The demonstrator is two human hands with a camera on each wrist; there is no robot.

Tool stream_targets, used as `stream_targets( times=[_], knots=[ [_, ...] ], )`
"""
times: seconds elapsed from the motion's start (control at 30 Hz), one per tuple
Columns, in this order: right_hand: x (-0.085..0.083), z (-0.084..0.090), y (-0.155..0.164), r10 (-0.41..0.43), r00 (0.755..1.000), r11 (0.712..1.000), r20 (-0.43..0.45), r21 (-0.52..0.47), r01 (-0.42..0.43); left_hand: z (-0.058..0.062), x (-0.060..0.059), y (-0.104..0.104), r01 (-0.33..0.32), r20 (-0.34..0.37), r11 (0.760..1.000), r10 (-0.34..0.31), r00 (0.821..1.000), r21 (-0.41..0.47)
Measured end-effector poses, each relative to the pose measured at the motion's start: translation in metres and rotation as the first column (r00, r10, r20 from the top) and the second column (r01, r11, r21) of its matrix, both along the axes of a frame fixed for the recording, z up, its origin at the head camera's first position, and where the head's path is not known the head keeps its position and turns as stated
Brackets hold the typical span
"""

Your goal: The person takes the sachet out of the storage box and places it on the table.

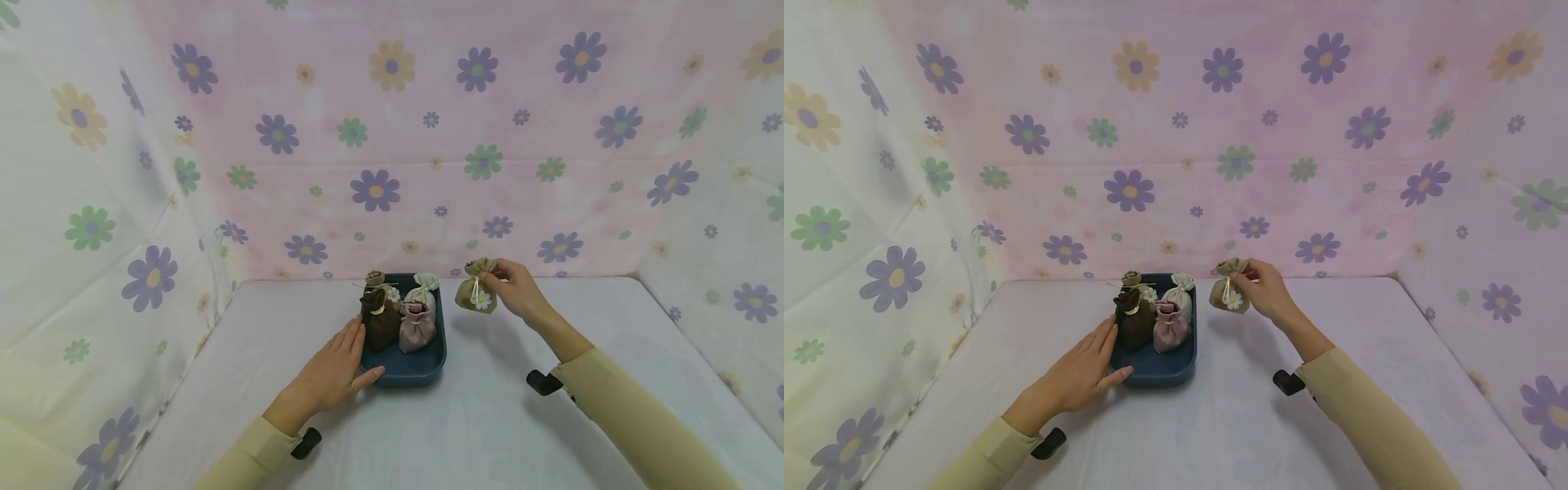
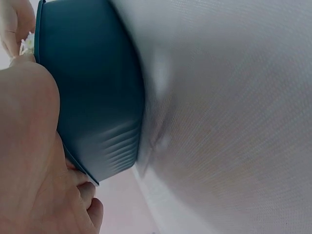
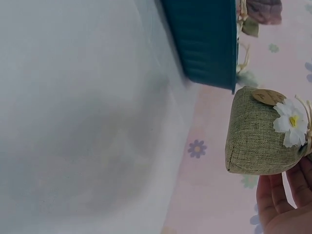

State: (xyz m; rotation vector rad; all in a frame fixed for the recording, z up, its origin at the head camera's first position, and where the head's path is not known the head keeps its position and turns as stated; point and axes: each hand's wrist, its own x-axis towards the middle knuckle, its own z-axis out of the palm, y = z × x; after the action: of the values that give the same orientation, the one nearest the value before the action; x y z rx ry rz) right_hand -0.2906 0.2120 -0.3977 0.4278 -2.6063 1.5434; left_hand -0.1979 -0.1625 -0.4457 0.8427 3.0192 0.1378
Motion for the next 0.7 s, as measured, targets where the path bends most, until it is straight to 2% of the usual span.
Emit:
stream_targets(
  times=[0.2, 0.43, 0.7],
  knots=[
    [-0.014, -0.008, -0.001, -0.018, 1.0, 1.0, 0.011, -0.012, 0.018, 0.001, 0.002, -0.001, 0.0, 0.001, 1.0, 0.0, 1.0, 0.015],
    [-0.03, -0.022, -0.001, -0.068, 0.998, 0.997, 0.0, -0.021, 0.068, 0.002, 0.002, 0.0, -0.008, 0.005, 1.0, 0.008, 1.0, -0.017],
    [-0.043, -0.038, -0.001, -0.114, 0.994, 0.993, -0.004, 0.019, 0.114, -0.005, 0.0, -0.001, -0.002, -0.004, 0.999, 0.002, 1.0, 0.047]
  ],
)
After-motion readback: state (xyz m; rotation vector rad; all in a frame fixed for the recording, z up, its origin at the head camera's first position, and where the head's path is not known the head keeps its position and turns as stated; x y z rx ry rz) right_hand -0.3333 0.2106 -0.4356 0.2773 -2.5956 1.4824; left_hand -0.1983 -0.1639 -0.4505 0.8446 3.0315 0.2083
